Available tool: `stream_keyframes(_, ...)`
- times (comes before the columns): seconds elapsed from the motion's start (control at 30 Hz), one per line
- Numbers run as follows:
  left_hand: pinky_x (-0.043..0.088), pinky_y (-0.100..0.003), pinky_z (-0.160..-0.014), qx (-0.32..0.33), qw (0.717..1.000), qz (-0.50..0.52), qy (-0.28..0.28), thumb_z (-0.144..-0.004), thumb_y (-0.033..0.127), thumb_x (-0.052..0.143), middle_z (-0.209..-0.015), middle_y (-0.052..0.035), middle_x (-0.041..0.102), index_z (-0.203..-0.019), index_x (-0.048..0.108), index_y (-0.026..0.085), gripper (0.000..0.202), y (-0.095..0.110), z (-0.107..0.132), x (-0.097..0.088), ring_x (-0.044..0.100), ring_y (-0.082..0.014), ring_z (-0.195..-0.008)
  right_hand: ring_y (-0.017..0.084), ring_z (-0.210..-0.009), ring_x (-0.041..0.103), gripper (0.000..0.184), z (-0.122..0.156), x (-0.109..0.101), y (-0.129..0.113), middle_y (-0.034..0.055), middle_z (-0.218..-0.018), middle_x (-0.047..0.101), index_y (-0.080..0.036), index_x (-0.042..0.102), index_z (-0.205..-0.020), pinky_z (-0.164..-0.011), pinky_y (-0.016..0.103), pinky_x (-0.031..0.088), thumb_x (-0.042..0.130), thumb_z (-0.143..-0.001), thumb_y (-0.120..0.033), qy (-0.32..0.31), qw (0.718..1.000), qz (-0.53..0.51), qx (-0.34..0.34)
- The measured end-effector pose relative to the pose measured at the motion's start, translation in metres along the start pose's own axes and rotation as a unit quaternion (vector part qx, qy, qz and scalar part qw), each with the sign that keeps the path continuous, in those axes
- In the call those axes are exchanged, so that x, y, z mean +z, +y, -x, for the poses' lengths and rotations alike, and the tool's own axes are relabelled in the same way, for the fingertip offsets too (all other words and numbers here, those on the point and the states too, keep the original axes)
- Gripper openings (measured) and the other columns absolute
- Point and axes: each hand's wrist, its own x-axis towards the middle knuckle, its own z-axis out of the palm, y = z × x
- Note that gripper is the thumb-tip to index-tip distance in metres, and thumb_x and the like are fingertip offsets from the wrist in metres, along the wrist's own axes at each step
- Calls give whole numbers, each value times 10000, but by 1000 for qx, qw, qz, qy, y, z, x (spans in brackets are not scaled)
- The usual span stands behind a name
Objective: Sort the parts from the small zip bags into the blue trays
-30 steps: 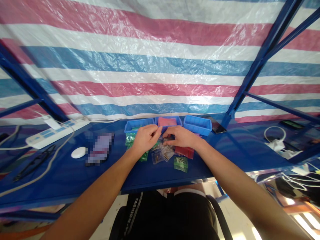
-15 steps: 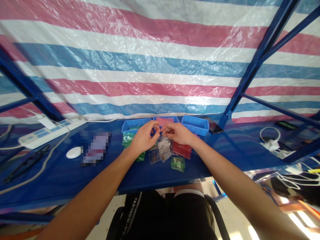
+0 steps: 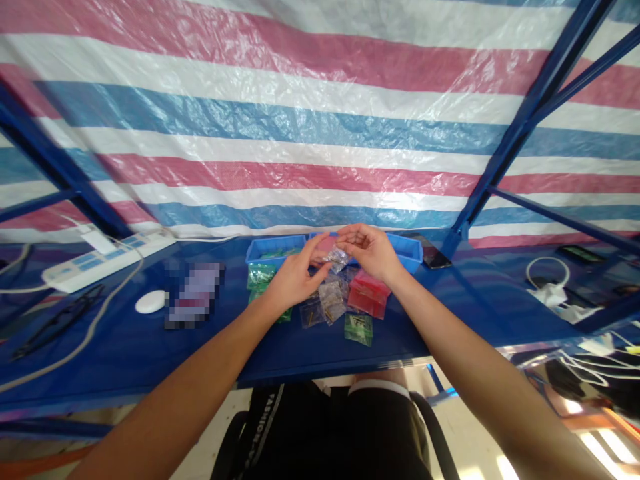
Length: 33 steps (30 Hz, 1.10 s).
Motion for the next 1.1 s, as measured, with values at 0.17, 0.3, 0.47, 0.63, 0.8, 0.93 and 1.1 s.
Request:
stream_keyframes(0.17,642,-336,-817,-11,998,12,54,-980,266,667,-1125,-65,798,-1594,447,241,653,-1,1,2,784,-229,-939,225,-949,758,423,2,4,-6,65,-1059,798,-239,726,-1150,-778,344,623,873,-841,-488,-15,1000,-13,21)
stream_keyframes(0.3,643,-334,-807,-6,996,37,84,-1011,304,655,-1155,-83,780,-1626,392,243,672,-4,0,2,773,-217,-928,212,-931,763,443,4,4,-10,58,-1063,806,-228,731,-1158,-760,319,607,893,-827,-476,-62,997,-23,43)
stream_keyframes(0.47,641,-321,-814,0,992,45,116,-1108,384,523,-1282,-115,755,-1571,484,224,491,-7,-2,-2,766,-213,-1005,185,-723,740,493,1,0,-7,19,-925,780,-232,687,-1167,-553,274,542,874,-827,-535,-1,999,-18,51)
stream_keyframes(0.63,605,-299,-776,-22,992,17,123,-1140,434,455,-1039,-54,806,-1307,696,206,371,-9,-3,-6,760,-182,-819,181,-589,720,633,-5,-11,-5,-11,-861,733,-262,573,-1256,-407,255,449,861,-814,-613,105,993,-14,60)
stream_keyframes(0.8,466,-268,-617,-36,992,-52,109,-1142,477,443,-670,20,678,-971,699,204,411,-6,0,-10,626,-144,-580,187,-679,760,648,-8,-15,-4,-10,-907,696,-261,550,-1171,-466,252,535,873,-776,-660,130,990,-25,39)
stream_keyframes(0.93,385,-296,-592,-12,988,-118,104,-1134,496,448,-583,20,563,-677,528,209,545,-4,0,-11,530,-141,-540,193,-696,768,633,-8,-13,-4,-5,-915,700,-264,566,-1167,-516,281,595,879,-776,-651,122,991,-37,42)
stream_keyframes(1.1,549,-328,-844,32,999,-36,14,-1139,339,384,-949,-47,783,-964,696,211,380,-4,-1,-8,745,-196,-870,221,-720,792,568,-8,-11,-5,4,-887,732,-255,600,-1114,-561,320,634,880,-778,-618,106,991,-54,60)
